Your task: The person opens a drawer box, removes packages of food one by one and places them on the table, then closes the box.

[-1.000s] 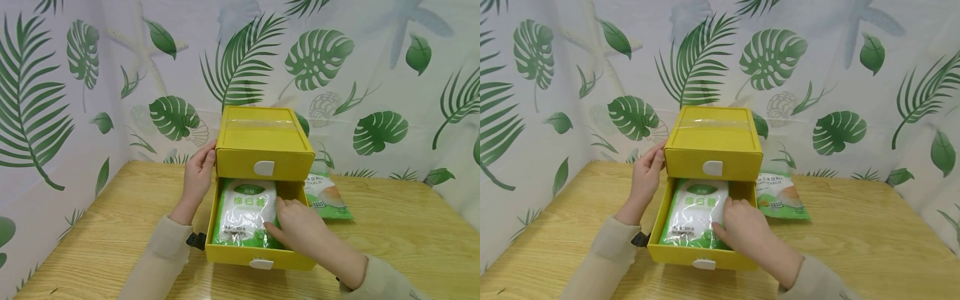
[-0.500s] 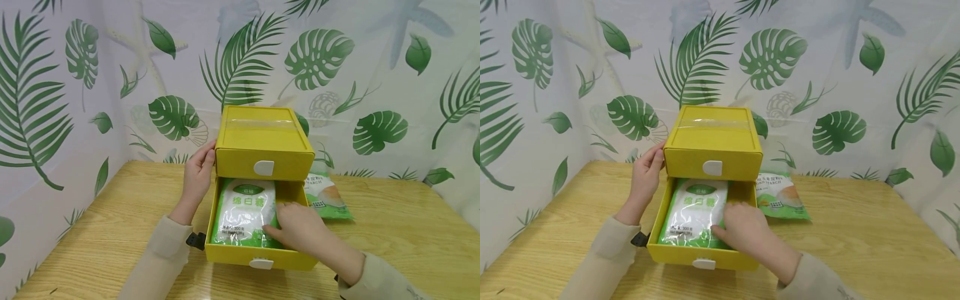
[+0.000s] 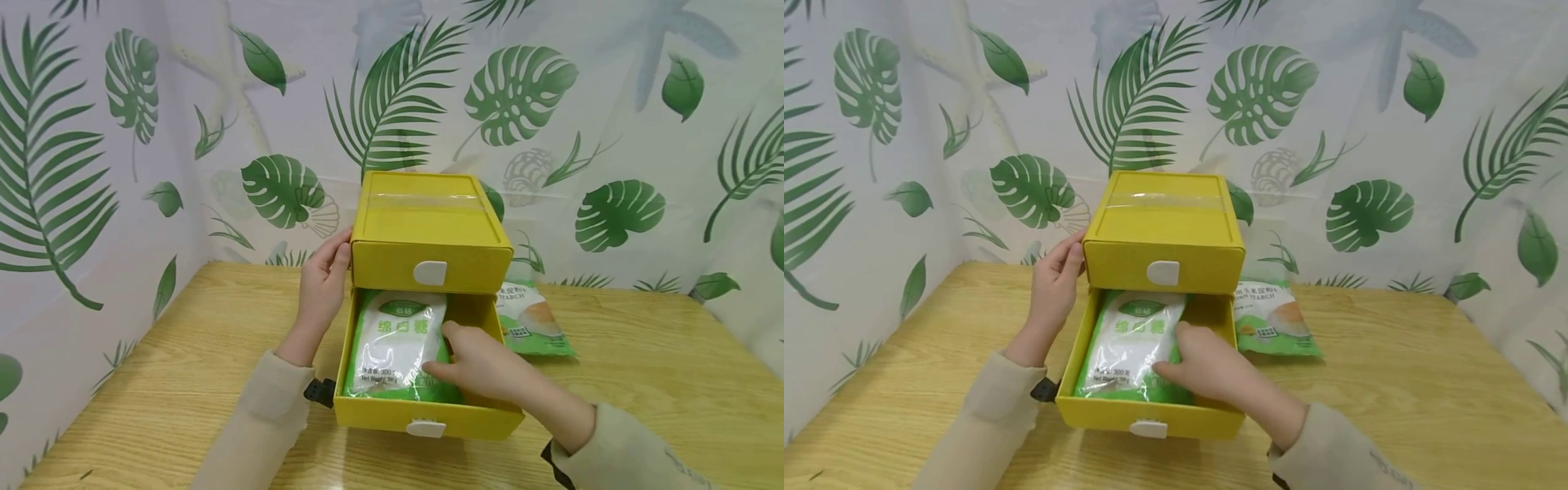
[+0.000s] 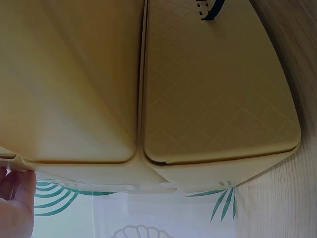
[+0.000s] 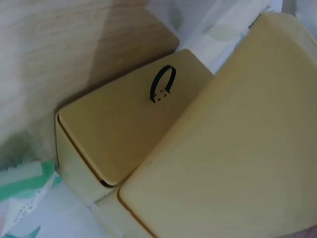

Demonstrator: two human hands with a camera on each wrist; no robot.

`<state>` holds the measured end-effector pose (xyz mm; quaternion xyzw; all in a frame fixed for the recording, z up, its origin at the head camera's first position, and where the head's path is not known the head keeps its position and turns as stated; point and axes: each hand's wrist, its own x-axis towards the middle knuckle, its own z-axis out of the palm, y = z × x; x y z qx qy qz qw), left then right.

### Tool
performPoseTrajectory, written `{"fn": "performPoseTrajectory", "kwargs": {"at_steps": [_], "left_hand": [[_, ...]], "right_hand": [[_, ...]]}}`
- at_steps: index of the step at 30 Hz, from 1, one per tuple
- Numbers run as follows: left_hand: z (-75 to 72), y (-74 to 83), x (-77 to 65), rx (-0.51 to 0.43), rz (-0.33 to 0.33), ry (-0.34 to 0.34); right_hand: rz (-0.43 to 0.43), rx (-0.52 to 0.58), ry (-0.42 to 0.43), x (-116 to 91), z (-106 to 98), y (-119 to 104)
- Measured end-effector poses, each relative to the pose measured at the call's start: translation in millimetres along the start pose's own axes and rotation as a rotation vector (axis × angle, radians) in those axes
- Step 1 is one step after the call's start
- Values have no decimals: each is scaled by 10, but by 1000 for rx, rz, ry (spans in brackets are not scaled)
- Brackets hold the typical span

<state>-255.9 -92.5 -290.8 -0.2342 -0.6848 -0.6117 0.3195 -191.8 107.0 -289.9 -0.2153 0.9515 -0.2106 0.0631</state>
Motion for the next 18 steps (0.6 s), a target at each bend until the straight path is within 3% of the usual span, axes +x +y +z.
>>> {"fn": "performPoseTrajectory", "kwargs": {"at_steps": [4, 11, 14, 15, 18], "left_hand": [[-4, -25, 6, -1, 0, -2], [-5, -218, 30, 6, 14, 0], [-2, -248, 23, -12, 28, 8], [15, -431, 36, -37, 35, 7], [16, -427, 25, -50, 44, 8]], "right_hand": [[20, 90, -11, 24, 15, 22], [88, 254, -5, 49, 36, 40], [143, 372, -27, 48, 38, 34], [158, 420, -41, 46, 40, 34], [181, 543, -72, 39, 48, 34]]}}
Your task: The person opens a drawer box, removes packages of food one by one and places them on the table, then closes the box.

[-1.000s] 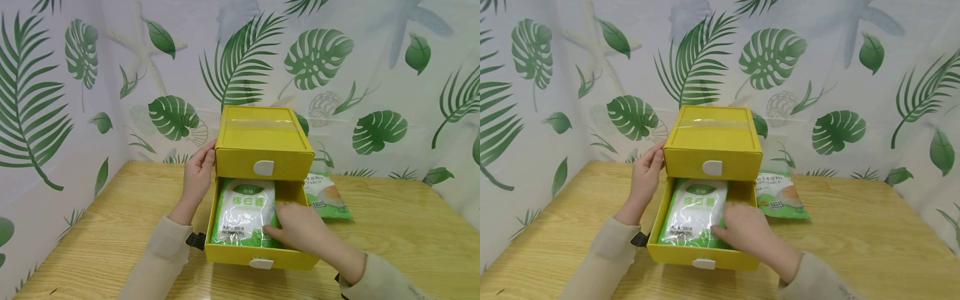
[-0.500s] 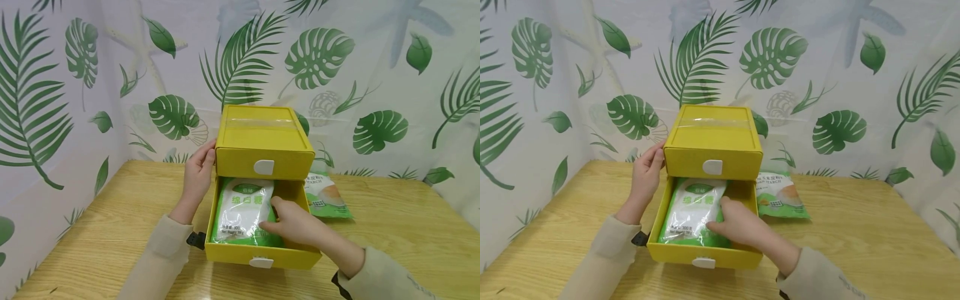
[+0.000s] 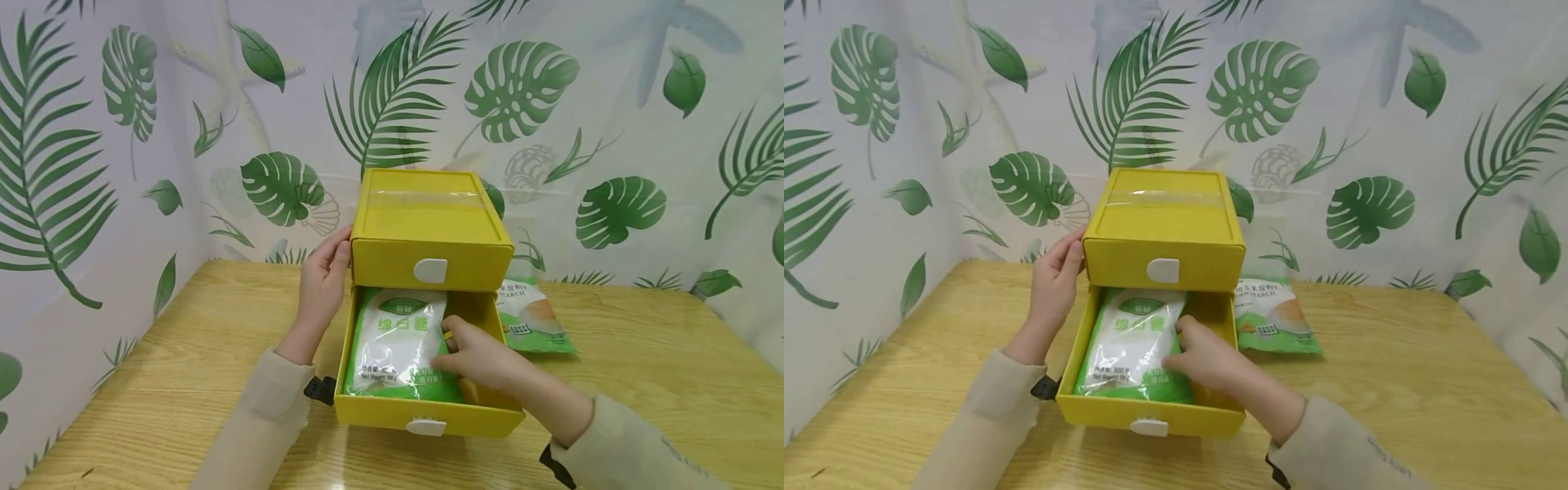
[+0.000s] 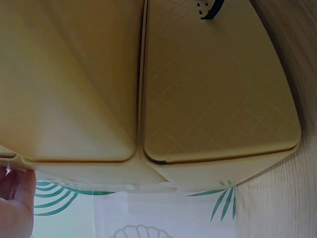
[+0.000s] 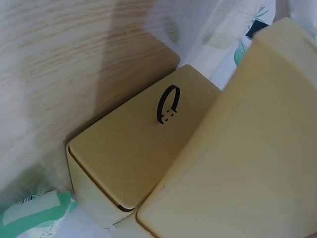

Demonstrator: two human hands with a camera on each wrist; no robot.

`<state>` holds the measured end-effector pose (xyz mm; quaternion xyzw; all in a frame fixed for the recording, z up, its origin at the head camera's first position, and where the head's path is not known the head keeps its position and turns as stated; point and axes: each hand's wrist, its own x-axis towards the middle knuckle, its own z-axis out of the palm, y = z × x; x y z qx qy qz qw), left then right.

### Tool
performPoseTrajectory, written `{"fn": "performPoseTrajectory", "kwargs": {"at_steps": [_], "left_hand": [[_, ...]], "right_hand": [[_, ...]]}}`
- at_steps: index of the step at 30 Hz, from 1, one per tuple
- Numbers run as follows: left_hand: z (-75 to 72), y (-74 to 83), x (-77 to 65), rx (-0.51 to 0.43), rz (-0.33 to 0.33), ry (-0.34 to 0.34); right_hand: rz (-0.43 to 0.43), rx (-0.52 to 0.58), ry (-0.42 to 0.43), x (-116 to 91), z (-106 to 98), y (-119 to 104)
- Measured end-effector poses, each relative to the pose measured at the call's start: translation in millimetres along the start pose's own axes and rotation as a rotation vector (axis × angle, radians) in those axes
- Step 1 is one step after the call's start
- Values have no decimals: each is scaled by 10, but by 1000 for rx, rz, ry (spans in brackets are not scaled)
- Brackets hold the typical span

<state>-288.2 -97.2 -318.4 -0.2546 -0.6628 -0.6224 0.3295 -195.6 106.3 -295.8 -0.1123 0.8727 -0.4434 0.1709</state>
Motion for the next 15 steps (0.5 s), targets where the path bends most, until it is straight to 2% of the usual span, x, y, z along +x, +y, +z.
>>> {"fn": "performPoseTrajectory", "kwargs": {"at_steps": [3, 4, 10, 15], "left_hand": [[-6, 5, 3, 24, 3, -4], [-18, 182, -3, 48, -2, -3], [-23, 193, 5, 59, -24, -9], [1, 351, -1, 64, -34, -10]], "right_hand": [[-7, 54, -28, -6, -1, -2], [-12, 56, -31, -8, -2, -3], [-44, 67, -25, 1, -14, 1], [-36, 125, 3, 7, -19, 15]]}}
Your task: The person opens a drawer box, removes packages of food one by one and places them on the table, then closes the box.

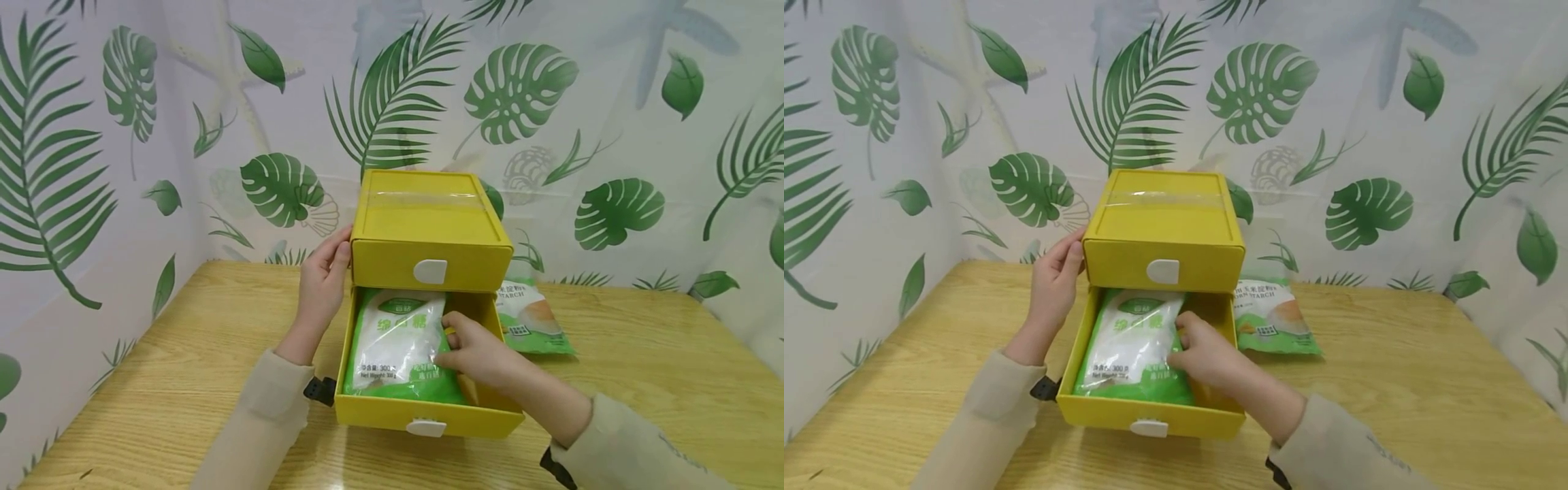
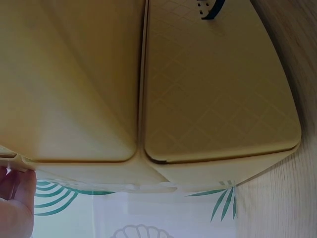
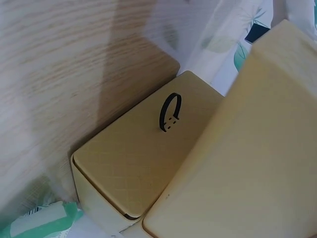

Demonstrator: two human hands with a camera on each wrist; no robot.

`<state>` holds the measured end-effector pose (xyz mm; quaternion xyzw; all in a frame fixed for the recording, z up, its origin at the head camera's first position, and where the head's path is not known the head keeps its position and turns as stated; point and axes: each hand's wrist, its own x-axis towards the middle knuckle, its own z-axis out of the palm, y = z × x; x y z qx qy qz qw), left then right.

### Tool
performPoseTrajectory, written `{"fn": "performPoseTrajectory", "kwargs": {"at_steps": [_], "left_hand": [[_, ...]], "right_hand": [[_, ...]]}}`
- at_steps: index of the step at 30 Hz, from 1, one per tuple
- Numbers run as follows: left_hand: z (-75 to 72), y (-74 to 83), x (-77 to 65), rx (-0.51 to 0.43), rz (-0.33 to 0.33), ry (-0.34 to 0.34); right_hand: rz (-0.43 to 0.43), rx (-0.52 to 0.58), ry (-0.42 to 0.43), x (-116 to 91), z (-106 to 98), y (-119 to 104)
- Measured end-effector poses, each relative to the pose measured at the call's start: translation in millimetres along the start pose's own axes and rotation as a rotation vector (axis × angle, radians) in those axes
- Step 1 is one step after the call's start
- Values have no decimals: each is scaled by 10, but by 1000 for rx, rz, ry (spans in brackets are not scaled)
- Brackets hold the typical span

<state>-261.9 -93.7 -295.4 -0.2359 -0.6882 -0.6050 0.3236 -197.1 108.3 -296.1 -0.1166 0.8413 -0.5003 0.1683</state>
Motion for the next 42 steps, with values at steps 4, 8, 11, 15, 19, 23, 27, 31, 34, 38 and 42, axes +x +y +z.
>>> {"fn": "performPoseTrajectory", "kwargs": {"at_steps": [4, 8, 11, 15, 19, 23, 27, 31, 34, 38, 42], "left_hand": [[1, 64, 0, 6, -4, 2], [-3, 68, 2, 13, 5, 5], [-5, 73, 1, 13, 6, 4], [-9, 80, 2, 9, 4, 5], [-18, 82, 2, -6, 2, 4], [-18, 84, -1, -31, -2, -5], [-9, 85, 4, -42, -8, -6], [1, 84, 8, -32, -11, -1], [1, 89, 6, -28, -10, 2], [-6, 86, 7, -28, -4, 3], [-16, 39, 12, -29, -3, -2]], "right_hand": [[-7, 20, 30, -1, -13, 0], [-29, 73, 36, -10, -28, -13], [-29, 115, 58, -17, -34, -22], [-35, 177, 70, -21, -43, -22], [-52, 267, 51, -18, -59, -17], [-72, 341, 32, -31, -89, -7], [-95, 382, 22, -61, -115, -6], [-125, 414, 13, -84, -133, -17], [-147, 443, 1, -104, -146, -28], [-174, 475, -30, -142, -165, -44], [-197, 499, -60, -184, -181, -56]]}}
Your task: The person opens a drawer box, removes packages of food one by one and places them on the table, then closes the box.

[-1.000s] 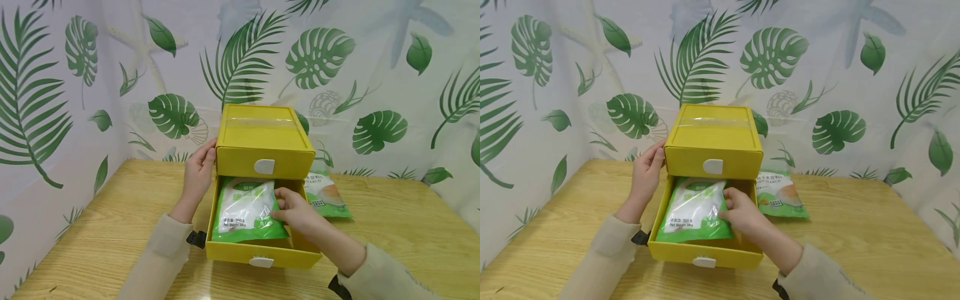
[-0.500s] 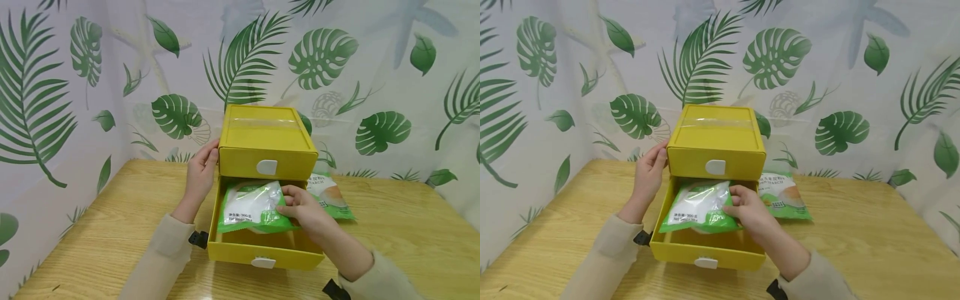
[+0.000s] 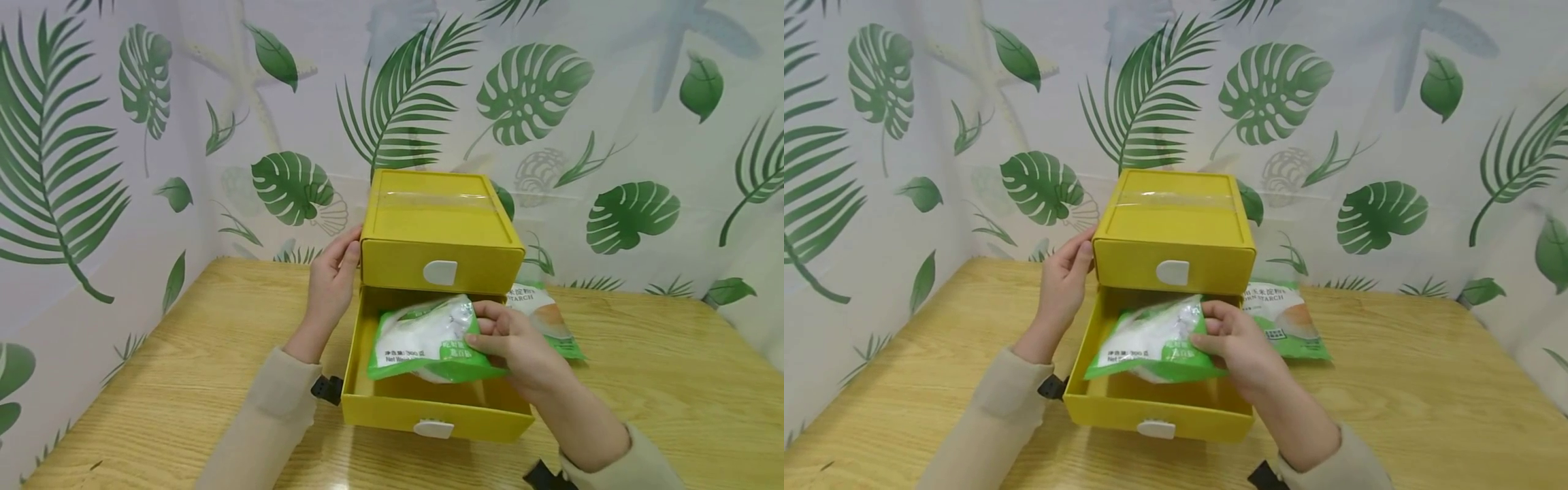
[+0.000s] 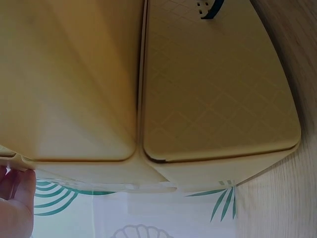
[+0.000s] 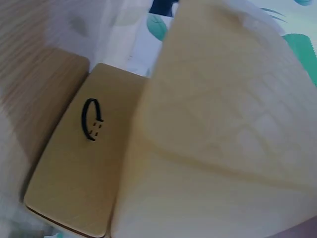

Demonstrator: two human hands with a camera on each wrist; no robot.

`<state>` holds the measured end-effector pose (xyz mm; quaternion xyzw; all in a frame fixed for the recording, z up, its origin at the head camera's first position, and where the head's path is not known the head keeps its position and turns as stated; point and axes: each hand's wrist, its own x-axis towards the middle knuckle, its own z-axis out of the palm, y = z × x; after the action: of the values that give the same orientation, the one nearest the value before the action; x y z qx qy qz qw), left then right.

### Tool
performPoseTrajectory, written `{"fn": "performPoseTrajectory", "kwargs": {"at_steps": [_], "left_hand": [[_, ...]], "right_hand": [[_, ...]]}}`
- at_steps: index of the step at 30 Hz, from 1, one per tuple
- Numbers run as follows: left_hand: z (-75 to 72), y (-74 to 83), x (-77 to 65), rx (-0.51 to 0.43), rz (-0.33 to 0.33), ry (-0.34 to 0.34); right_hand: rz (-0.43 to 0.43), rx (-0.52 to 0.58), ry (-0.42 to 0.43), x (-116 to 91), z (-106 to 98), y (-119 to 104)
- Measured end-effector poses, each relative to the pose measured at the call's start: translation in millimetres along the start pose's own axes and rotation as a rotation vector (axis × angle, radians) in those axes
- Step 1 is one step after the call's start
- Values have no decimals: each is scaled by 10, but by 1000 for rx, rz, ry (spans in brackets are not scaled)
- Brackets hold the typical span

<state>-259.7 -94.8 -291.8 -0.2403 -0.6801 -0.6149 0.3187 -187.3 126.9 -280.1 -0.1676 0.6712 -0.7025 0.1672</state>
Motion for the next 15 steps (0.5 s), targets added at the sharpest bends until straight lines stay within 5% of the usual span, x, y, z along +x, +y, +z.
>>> {"fn": "performPoseTrajectory", "kwargs": {"at_steps": [7, 15], "left_hand": [[-4, -206, 6, 17, -8, -5], [-8, -206, 0, 27, 6, -6]], "right_hand": [[-57, 131, -70, -98, -40, -22], [-239, 295, -220, -195, -120, -39]]}}
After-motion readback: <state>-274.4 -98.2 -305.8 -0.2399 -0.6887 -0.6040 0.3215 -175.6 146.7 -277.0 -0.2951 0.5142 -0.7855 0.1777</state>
